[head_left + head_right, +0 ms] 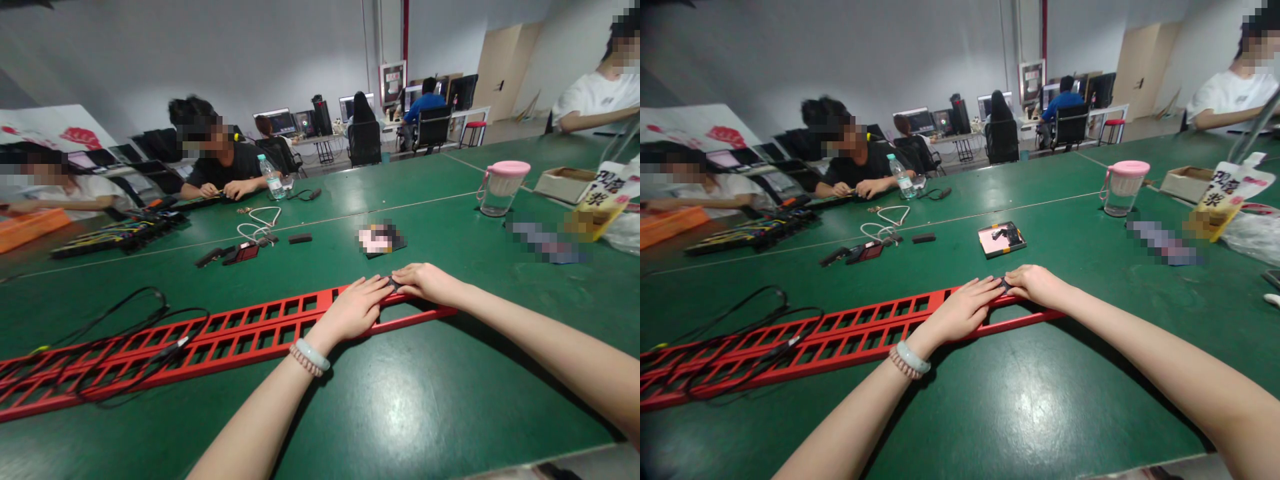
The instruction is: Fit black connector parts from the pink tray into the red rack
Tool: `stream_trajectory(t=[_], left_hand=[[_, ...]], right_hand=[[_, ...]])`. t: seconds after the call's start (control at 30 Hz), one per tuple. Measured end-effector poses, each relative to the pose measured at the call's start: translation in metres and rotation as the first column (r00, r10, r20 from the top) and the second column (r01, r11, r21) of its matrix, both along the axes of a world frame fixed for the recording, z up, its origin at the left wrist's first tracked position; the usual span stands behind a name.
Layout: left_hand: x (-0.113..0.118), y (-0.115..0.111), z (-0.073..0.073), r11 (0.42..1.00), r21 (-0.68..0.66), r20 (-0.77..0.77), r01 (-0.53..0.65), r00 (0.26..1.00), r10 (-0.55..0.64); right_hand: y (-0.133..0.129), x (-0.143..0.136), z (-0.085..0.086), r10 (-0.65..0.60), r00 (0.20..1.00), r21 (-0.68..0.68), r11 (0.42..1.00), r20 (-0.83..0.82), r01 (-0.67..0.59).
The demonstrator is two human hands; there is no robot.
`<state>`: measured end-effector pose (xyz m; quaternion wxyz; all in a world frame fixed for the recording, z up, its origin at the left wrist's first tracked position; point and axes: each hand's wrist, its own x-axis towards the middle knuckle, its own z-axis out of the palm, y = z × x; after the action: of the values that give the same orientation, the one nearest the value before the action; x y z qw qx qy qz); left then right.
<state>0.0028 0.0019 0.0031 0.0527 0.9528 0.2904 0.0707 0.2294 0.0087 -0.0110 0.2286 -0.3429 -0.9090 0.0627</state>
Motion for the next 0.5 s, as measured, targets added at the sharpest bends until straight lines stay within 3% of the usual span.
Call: stream_trajectory(t=[0.5], left_hand=[[-0.0001, -0.0002, 0.0007, 1.000, -0.007, 0.010, 0.001, 1.000, -0.001]], right_hand=[[-0.0020, 0.0011, -0.0033, -0.024, 1.000, -0.034, 0.999, -0.007, 0.024]])
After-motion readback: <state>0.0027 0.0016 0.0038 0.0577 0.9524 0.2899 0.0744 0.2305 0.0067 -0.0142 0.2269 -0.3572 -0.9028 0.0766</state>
